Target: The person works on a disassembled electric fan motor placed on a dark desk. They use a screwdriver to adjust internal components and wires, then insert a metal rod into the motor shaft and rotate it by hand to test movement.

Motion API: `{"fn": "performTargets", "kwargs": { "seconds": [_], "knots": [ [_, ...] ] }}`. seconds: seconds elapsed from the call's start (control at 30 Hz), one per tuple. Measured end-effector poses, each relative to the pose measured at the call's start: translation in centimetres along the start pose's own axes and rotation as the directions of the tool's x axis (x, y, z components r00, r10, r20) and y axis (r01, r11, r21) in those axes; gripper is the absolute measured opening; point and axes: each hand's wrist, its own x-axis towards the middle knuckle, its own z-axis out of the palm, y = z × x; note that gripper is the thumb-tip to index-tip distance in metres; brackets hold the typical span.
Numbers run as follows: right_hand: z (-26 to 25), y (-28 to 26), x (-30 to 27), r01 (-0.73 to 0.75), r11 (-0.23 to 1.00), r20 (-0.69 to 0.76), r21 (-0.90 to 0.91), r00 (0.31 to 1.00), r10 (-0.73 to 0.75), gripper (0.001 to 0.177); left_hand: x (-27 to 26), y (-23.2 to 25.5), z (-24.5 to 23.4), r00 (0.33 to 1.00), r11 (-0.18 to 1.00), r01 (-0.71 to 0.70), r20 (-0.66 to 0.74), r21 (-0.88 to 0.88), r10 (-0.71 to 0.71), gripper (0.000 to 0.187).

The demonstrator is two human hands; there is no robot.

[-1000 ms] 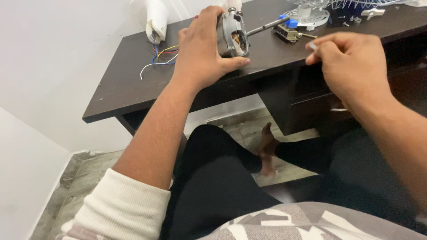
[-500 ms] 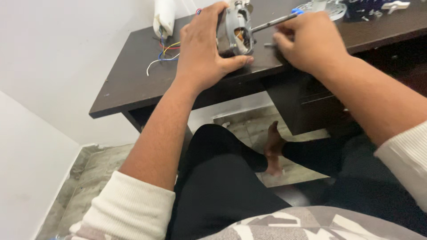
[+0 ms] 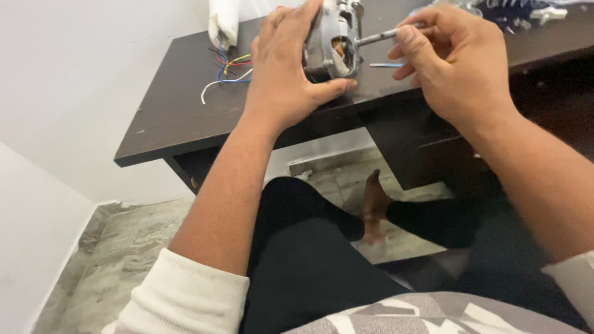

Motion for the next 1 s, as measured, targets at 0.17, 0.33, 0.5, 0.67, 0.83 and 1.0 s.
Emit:
{"fn": "performTargets", "kwargs": {
  "seconds": [0.17, 0.33, 0.5, 0.67, 0.83, 1.0],
  "knots": [
    [1.2, -1.1, -0.7, -0.049, 0.994, -0.043, 0.101, 0.998, 0.054, 0.018, -0.7, -0.4, -0.3, 0.996, 0.994, 0.079, 0.034, -0.078, -0.077, 0.111],
    [2.0, -2.6, -1.3, -0.004, 0.991, -0.059, 0.134, 0.998, 0.012, 0.017, -0.8, -1.1, -0.9, 0.989, 0.967, 0.142, 0.059, -0.211, -0.133, 0.092],
    [2.0, -3.4, -1.2, 0.096, 0.994, -0.016, 0.048, 0.995, -0.096, 0.019, -0.8, -1.9, -2.4, 0.977, 0.917, 0.210, 0.115, -0.338, -0.181, 0.075],
    [-0.4, 0.5, -1.7, 0.170, 0.952, -0.171, -0.253, 0.961, -0.217, 0.011, -1.2, -2.5, -3.3, 0.956, 0.882, 0.280, 0.198, -0.378, -0.218, 0.073],
    [-4.9, 7.8, -0.9, -0.010, 0.847, -0.240, -0.532, 0.961, -0.139, 0.013, -0.9, -2.8, -3.1, 0.960, 0.790, 0.275, 0.200, -0.547, -0.195, 0.067],
    [-5.6, 13.4, 1.3, -0.306, 0.593, -0.187, -0.745, 0.949, 0.255, 0.029, -1.3, -2.2, -3.5, 0.952, 0.671, 0.307, 0.226, -0.675, -0.208, 0.074]
  ]
}}
